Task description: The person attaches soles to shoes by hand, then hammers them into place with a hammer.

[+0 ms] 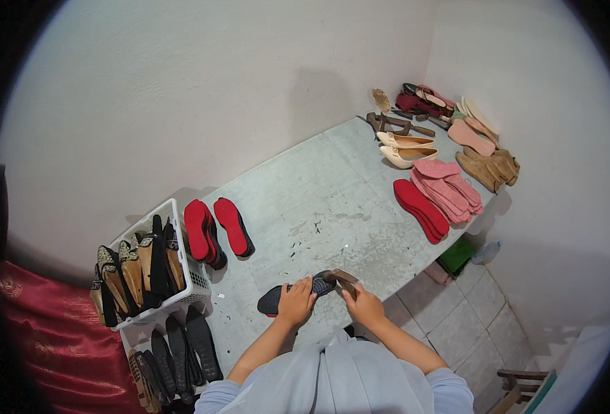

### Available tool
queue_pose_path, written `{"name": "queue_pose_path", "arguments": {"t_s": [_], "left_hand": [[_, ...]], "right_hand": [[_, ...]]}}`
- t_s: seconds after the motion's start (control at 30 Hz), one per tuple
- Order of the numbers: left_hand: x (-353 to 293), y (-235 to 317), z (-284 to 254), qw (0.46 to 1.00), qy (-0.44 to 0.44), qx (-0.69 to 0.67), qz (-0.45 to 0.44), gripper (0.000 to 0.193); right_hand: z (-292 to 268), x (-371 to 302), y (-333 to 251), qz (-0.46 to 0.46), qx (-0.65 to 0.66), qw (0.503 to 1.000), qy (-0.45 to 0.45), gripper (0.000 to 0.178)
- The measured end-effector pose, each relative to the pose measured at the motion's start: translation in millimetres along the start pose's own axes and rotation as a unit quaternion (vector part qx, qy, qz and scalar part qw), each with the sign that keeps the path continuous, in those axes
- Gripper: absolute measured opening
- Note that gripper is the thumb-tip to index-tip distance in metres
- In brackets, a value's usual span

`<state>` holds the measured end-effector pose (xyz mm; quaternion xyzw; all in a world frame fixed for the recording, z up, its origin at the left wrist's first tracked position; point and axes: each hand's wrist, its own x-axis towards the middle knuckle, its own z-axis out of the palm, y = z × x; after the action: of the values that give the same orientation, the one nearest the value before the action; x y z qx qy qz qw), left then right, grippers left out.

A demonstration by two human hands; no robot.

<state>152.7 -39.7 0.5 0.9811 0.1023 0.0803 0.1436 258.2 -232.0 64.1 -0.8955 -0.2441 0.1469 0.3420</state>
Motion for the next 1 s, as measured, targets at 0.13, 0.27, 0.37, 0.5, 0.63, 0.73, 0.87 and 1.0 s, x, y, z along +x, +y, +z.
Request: {"name": "queue_pose_path", "arguments": {"t_s": [0.13, 0.27, 0.37, 0.5, 0.63, 0.73, 0.87, 1.0], "left_hand": [[1, -1, -2, 1.000, 0.001, 0.013, 0.013, 0.052], [4, 0, -4, 1.000, -0.005, 0.010, 0.013, 0.052], [3, -3, -5, 1.000, -0.006, -0.012, 0.011, 0.052], [3, -13, -9, 0.999, -0.014, -0.052, 0.004, 0.050], [-5, -34, -20, 0.997, -0.011, -0.052, 0.058, 0.047], [-12, -36, -19, 0.998, 0.009, -0.022, 0.056, 0.045], [-13, -41, -18, 0.998, -0.005, -0.057, 0.028, 0.055], [-10, -43, -13, 0.999, 0.010, -0.047, 0.011, 0.071]], "right_hand": [[-8, 6, -13, -0.008, -0.031, 0.999, -0.011, 0.040], [15, 2, -2, 0.014, -0.014, 1.000, 0.014, 0.039], [19, 0, -1, -0.052, -0.066, 0.996, 0.005, 0.038], [6, 7, -19, -0.035, -0.075, 0.996, -0.021, 0.040], [4, 12, -10, -0.029, -0.066, 0.997, -0.012, 0.042], [-4, 18, -21, -0.026, -0.059, 0.998, -0.020, 0.043], [-11, 16, -43, -0.054, -0.082, 0.995, -0.027, 0.043], [2, 5, -30, -0.093, -0.073, 0.993, 0.019, 0.042]]}}
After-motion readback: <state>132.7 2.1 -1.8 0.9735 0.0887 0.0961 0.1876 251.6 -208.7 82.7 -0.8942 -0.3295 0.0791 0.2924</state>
